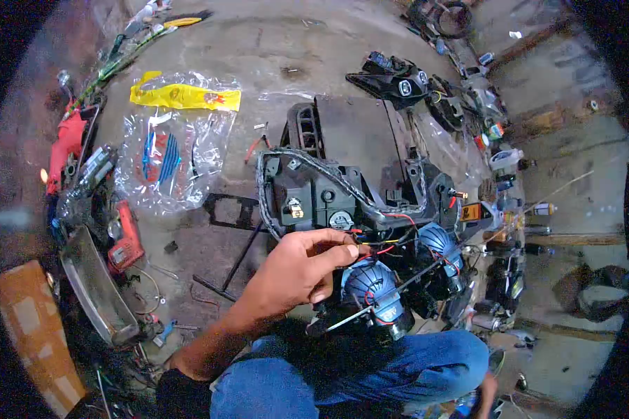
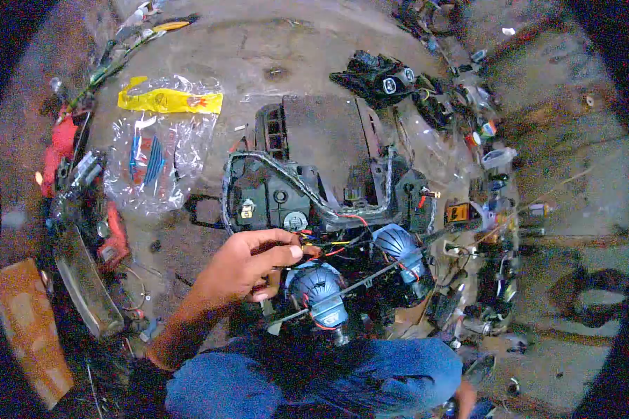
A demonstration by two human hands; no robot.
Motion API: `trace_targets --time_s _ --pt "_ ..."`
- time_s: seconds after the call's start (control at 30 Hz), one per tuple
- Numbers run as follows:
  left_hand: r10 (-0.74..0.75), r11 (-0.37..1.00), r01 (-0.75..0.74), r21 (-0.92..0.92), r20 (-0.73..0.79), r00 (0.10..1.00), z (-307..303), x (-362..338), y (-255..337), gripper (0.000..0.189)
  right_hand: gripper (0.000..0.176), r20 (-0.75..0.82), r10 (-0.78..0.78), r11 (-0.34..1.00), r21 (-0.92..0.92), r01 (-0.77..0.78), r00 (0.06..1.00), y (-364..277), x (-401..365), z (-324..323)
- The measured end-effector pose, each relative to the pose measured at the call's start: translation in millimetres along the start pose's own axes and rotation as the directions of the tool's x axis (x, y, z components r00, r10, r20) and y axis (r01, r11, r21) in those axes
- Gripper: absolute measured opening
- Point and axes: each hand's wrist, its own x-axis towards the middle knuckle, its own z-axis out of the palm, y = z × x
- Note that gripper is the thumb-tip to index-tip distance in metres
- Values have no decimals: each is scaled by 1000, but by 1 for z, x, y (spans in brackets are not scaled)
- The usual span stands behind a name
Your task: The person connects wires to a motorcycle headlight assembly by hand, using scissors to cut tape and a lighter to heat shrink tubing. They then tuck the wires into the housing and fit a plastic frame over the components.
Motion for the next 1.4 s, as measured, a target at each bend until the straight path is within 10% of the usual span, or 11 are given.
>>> trace_targets --time_s 0.27,0.47,0.67,1.4 --pt "23 999 -21 -26 94 995 -5 -3 -2 32 85 -541 -214 945 -325 33 813 -144 5 -194" --pt "36 995 -27 -92 96 995 -7 -1 -5 31 74 -153 -725 531 -745 404 671 -244 42 -203" --pt "96 995 -93 -43 55 994 -5 0 -9 34 69 10 -831 313 -819 482 556 -280 66 -174" --pt "50 998 -43 -53 133 990 -12 0 -6 38 48 79 -915 147 -848 509 396 -286 77 -170"
